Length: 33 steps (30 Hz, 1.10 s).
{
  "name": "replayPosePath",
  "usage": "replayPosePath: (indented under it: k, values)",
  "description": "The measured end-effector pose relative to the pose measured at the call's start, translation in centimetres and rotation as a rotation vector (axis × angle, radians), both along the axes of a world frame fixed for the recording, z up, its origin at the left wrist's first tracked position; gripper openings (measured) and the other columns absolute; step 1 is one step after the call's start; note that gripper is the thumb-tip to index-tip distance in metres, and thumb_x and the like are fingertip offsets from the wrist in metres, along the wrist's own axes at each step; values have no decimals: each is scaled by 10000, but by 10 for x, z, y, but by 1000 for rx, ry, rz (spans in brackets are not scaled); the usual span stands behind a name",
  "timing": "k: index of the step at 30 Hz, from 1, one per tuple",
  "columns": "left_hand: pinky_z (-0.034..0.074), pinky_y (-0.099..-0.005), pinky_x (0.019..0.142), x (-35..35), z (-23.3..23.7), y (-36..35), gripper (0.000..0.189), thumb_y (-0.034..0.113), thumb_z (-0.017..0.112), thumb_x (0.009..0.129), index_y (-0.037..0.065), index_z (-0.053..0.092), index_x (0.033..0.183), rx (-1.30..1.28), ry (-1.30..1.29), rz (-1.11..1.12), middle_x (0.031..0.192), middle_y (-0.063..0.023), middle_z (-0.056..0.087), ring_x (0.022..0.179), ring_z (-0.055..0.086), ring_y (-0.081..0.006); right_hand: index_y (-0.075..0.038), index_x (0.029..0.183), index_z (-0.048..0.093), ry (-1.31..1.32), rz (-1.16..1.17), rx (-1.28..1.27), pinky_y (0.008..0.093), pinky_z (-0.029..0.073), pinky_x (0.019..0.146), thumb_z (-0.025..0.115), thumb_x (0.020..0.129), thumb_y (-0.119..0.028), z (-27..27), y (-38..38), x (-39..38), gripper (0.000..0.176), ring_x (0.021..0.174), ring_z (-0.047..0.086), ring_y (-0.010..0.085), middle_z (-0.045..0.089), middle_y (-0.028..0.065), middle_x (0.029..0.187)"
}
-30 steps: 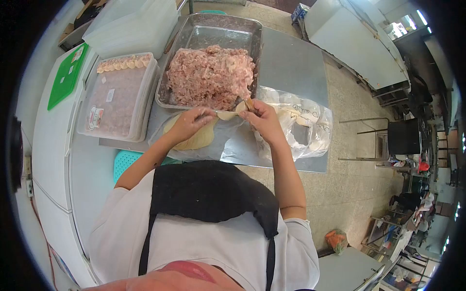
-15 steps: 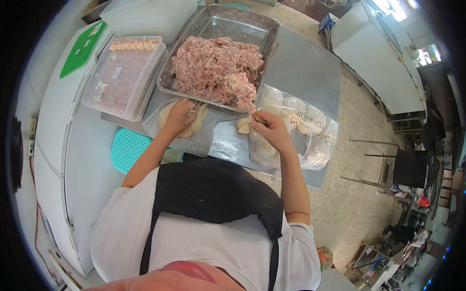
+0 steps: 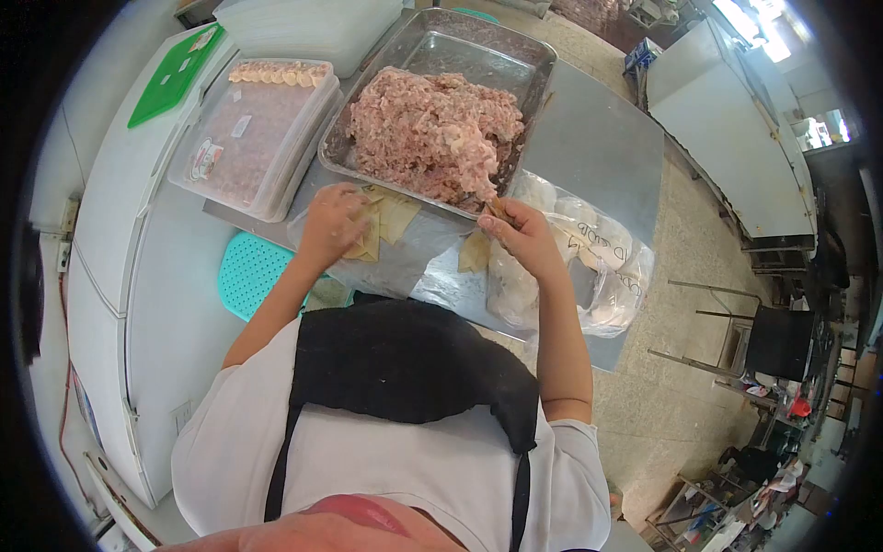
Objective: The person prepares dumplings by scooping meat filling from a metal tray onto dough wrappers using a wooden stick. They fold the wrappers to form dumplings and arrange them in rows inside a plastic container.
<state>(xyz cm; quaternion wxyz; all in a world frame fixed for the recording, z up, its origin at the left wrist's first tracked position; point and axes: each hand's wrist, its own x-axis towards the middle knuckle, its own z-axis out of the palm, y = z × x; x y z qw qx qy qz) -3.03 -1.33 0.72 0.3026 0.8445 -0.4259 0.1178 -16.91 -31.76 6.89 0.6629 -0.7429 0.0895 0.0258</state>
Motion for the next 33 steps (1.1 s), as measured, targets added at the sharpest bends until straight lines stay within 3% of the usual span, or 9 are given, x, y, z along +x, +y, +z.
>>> replayPosePath:
  k: [6, 10, 13, 16, 18, 22, 24, 30, 33]
  values:
    - [406, -452, 873, 0, -37, -43, 464, 322, 736, 681, 63, 612, 1046, 230, 45, 159, 1026, -133, 585, 1009, 542, -322, -56, 844, 589, 35, 16, -39, 206, 308, 550, 689, 875, -231, 10, 31, 27, 204, 637, 382, 20, 440, -83, 697]
    - [388, -459, 891, 19, -42, -35, 477, 328, 736, 672, 70, 608, 1053, 294, 171, 65, 1009, -128, 602, 995, 557, -313, -43, 874, 602, 24, 25, -70, 207, 317, 576, 695, 875, -254, 17, 50, 35, 230, 666, 383, 24, 430, -81, 709]
    - [424, -433, 857, 26, -36, -17, 431, 276, 725, 685, 58, 609, 1038, 165, 243, -50, 976, -122, 625, 944, 589, -303, -75, 826, 569, -55, 0, -90, 197, 259, 462, 665, 889, -230, 19, 60, 40, 193, 528, 338, 13, 395, -91, 631]
    - [459, -392, 811, 30, -21, 2, 346, 193, 700, 683, 38, 607, 978, -144, 447, -174, 883, -117, 635, 853, 601, -309, -73, 832, 567, -43, -43, -56, 195, 259, 461, 663, 892, -225, 22, 67, 42, 189, 528, 337, 11, 392, -91, 630]
    - [484, -393, 751, 29, -11, 17, 396, 137, 692, 682, 39, 612, 1058, -342, 668, -84, 912, -132, 629, 836, 603, -336, -61, 860, 596, -3, -48, -59, 201, 290, 513, 674, 885, -237, 21, 67, 44, 195, 590, 367, 19, 423, -90, 667]
    - [476, -416, 779, 45, -26, 48, 399, 119, 684, 688, 47, 616, 1075, -229, 725, -89, 922, -123, 622, 862, 593, -339, -53, 859, 608, 39, -44, -37, 204, 311, 554, 684, 879, -244, 22, 74, 48, 207, 641, 386, 23, 437, -92, 692]
    - [458, -409, 838, 47, -24, 52, 336, 136, 684, 709, 44, 619, 1026, 38, 107, -16, 998, -148, 622, 941, 586, -332, -57, 850, 602, 39, -49, -56, 203, 307, 550, 682, 880, -242, 22, 76, 49, 205, 637, 381, 21, 428, -93, 688]
    - [444, -412, 846, 22, -24, -7, 345, 194, 688, 745, 59, 625, 1056, 90, 185, -273, 1027, -136, 599, 989, 560, -334, -60, 829, 587, 1, -50, -91, 205, 302, 544, 678, 885, -238, 29, 78, 43, 207, 634, 370, 20, 416, -93, 690]
    - [426, -418, 830, 15, -41, -28, 316, 238, 693, 755, 78, 629, 1020, 249, -10, -93, 1054, -113, 583, 1003, 541, -315, -63, 841, 590, -30, -34, -85, 202, 290, 523, 673, 889, -236, 27, 75, 37, 197, 605, 366, 15, 415, -93, 676]
